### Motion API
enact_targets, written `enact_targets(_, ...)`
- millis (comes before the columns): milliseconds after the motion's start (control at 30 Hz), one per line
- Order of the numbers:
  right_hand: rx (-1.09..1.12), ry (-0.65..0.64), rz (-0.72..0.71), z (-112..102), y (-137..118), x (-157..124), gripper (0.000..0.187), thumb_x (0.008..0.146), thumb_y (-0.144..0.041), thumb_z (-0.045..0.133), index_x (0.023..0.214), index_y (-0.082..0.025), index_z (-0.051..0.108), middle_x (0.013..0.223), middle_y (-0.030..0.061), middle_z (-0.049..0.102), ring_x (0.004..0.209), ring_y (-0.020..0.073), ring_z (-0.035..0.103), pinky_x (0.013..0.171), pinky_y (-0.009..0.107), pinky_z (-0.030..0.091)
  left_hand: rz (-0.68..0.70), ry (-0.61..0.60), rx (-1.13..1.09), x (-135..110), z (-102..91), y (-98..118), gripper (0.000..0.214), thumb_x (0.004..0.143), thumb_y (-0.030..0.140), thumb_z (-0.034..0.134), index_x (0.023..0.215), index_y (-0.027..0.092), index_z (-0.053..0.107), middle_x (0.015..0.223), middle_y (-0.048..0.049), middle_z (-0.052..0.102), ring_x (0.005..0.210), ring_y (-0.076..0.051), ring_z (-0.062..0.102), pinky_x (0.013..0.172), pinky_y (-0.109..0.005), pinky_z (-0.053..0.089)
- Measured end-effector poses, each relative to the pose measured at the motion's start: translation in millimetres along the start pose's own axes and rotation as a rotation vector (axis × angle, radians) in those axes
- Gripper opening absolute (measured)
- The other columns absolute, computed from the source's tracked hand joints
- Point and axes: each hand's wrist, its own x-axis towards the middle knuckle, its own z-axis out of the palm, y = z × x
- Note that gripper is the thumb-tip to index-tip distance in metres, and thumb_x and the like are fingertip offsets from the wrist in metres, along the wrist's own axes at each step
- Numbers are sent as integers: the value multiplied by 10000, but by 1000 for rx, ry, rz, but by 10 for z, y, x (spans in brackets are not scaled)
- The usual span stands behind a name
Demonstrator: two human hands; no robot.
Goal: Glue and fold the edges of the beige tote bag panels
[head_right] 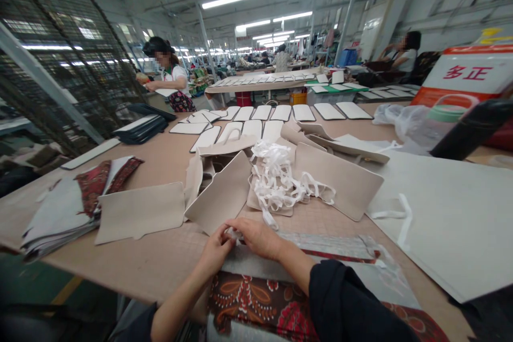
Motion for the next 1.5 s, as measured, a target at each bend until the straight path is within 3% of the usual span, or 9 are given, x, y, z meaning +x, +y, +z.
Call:
enact_targets(200,-57,-21,12,-30,29,17,621,700,33,393,1271,-210,391,1117,76,538,1001,159,507,871,325,422,-24,-37,-91,-15,-3,29,444,675,165,548,1115,133,503,579,69,463,546,-85,447,543,-207,347)
enact_targets(400,-207,-15,-62,-54,104,55,238,778,-58,462,949,-172,583,920,51,581,894,162,506,799,301,424,-27,-84,-86,-10,-21,39,531,711,188,539,1218,102,411,584,77,465,547,-80,446,563,-212,346)
enact_targets(533,-234,-50,-64,-41,168,74,145,819,-101,476,816,-168,605,804,24,583,813,141,516,763,272,423,23,-67,71,-1,-23,-12,506,743,171,515,1234,120,402,626,54,525,596,-101,504,610,-234,396)
enact_targets(633,-273,-76,-51,-11,222,90,125,818,-114,496,807,-162,611,789,21,572,801,140,511,749,263,421,185,67,385,-53,-24,-37,463,750,180,526,1203,147,433,786,-9,600,738,-152,555,707,-304,431)
enact_targets(733,-327,-111,-37,39,268,108,105,807,-134,514,770,-166,606,804,19,555,800,144,501,723,259,421,432,210,767,-155,-29,-19,255,763,196,543,1015,156,535,944,-73,595,890,-219,538,777,-378,411)
enact_targets(800,-370,-130,-25,72,277,123,117,810,-145,509,734,-164,596,799,21,548,792,150,494,701,260,418,560,183,965,-216,-32,7,73,799,193,518,851,167,562,880,-63,592,863,-223,530,761,-378,399)
enact_targets(967,-470,-148,-6,97,197,182,165,832,-125,450,759,-157,593,807,39,555,800,166,489,686,275,404,743,16,1197,-270,-17,49,163,862,150,425,795,177,572,794,-41,576,740,-187,510,700,-344,383)
enact_targets(1233,-536,-172,-4,69,93,279,233,816,-79,407,739,-161,612,762,66,580,732,187,504,627,296,384,698,-46,1261,-281,-13,38,224,877,128,371,887,158,592,855,-64,575,778,-203,511,705,-355,417)
enact_targets(1500,-506,-171,40,127,155,309,147,775,-84,471,744,-180,579,758,65,590,708,190,509,610,294,376,594,-50,1292,-250,32,-3,291,866,109,363,1060,169,572,961,-76,570,843,-210,516,720,-361,454)
